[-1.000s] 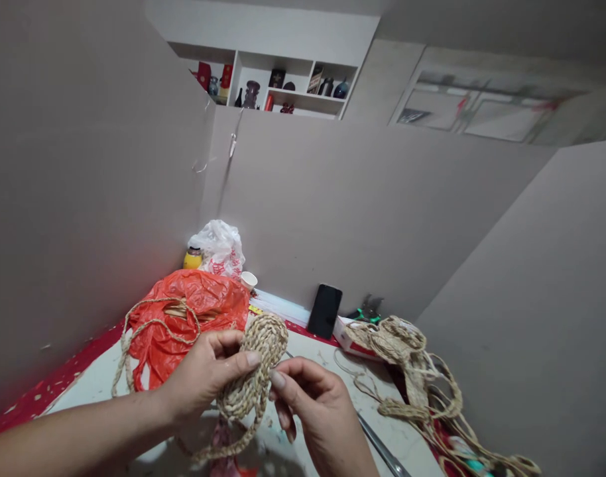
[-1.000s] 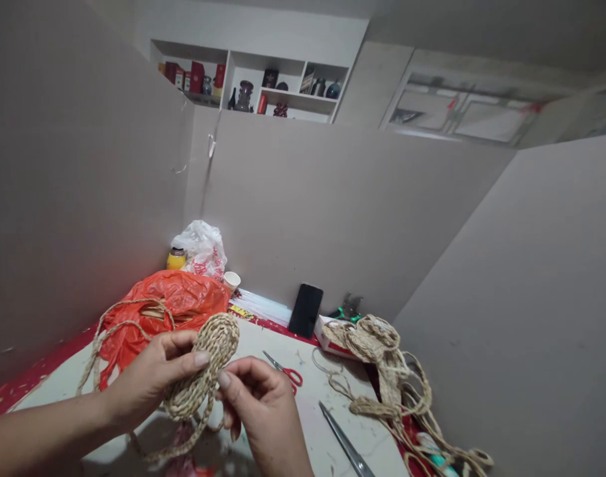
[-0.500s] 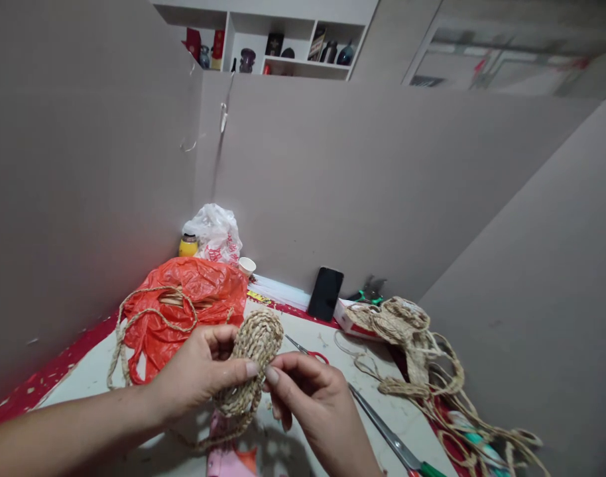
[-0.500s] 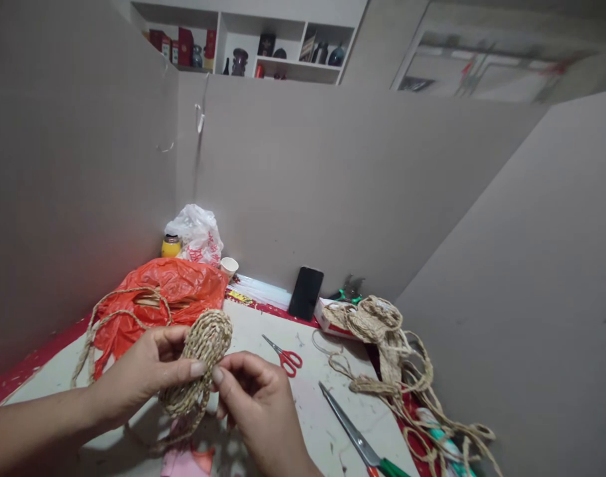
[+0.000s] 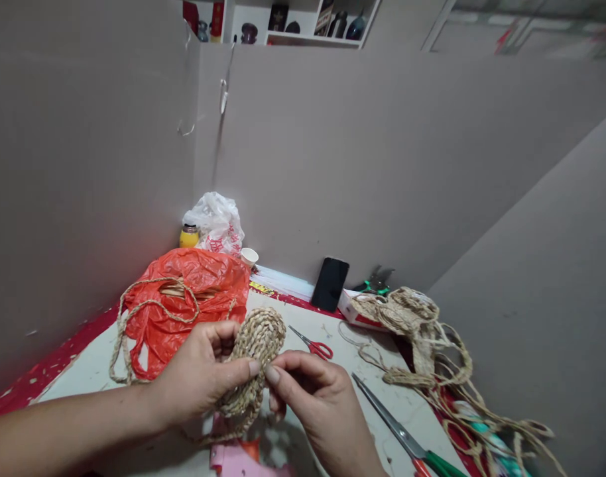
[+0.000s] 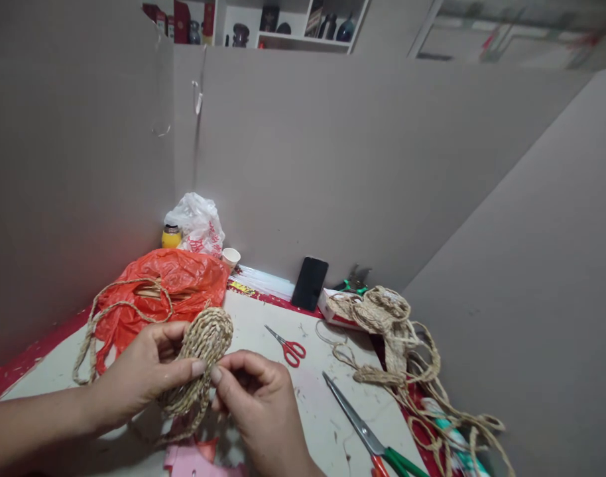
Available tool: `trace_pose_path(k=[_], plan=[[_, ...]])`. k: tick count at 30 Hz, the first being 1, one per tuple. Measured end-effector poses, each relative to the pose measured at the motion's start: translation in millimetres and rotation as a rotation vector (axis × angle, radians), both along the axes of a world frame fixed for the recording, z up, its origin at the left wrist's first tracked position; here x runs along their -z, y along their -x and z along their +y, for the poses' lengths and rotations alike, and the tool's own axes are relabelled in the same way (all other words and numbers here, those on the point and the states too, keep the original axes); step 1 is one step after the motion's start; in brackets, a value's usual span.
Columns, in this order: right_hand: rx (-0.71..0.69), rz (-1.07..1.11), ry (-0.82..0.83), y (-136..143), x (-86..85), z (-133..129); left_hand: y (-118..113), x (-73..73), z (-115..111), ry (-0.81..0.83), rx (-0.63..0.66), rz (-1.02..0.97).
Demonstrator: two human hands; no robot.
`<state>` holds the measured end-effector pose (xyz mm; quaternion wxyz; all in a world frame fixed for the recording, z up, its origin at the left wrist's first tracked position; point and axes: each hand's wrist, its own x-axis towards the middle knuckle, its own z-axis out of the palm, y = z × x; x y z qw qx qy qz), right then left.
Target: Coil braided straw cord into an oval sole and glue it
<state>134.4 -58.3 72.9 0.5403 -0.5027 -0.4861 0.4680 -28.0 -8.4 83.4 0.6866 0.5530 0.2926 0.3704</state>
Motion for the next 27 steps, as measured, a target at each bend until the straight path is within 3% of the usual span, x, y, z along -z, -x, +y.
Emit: trace_pose_path(k=[7,12,16,23,27], plan=[[0.051,0.083,-0.014,7,12.0,3,-5,6.4,0,0.054,0.005,-0.027],[-0.033,0.151,-0.027,-7,16.9,16,-8,8.5,8,0.076,-0.019,-0.104],[0.086,0.140,-0.130,-20,14.1,20,-5,3.3,10,0.063,-0.070,-0.126],[0.031,0.088,-0.115,-7,11.6,11,-8,5.2,2,0.134,0.080,-0.219],[0.053,0.090,-0.104,-4,12.6,10,-9,6.1,2,0.133,0.089,-0.201]])
